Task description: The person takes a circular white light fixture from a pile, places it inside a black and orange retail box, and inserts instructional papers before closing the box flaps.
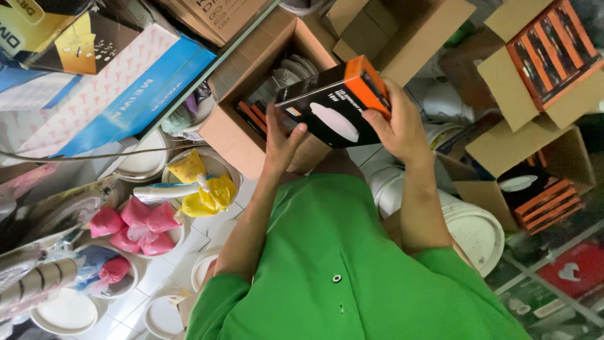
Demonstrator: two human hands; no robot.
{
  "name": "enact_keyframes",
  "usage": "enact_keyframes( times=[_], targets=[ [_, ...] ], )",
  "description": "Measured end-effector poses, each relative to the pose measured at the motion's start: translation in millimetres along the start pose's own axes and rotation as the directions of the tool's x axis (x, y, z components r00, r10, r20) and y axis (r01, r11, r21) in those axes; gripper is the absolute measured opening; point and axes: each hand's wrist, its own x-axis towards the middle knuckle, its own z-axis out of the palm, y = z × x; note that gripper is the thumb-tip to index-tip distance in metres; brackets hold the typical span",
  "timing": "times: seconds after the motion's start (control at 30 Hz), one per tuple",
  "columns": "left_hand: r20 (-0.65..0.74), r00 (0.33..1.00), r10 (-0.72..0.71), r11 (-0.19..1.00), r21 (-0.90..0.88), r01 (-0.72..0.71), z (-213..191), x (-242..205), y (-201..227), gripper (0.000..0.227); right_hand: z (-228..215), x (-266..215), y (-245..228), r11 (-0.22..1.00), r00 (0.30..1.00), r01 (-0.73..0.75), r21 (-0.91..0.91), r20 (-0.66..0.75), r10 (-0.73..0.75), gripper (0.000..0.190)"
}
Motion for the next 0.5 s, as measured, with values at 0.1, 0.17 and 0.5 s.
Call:
enact_keyframes(
  times=[0.1, 0.17, 0.5],
  targets=[
    [0.146, 0.987, -0.06, 0.976, -0.2, 0.089, 27.6, -1.2, -11.9, 0.063, -1.9, 10.1, 31.9, 0.985, 0.998, 0.053, 0.162, -0.024, -0.05, 0.067],
    [0.045, 0.992, -0.115, 0.94, -0.318, 0.124, 58.5, -1.9, -7.1, 0.057, -2.8, 15.5, 50.1, 0.978, 1.0, 0.011, 0.21, -0.008, -0.01, 0.066],
    [-0.116, 0.976, -0.186, 0.979, -0.105, 0.174, 79.4, 11.6, 5.0, 0.048, -14.7, 27.7, 110.8, 0.914, 0.974, -0.013, 0.405, 0.212, -0.08, 0.078]
  ],
)
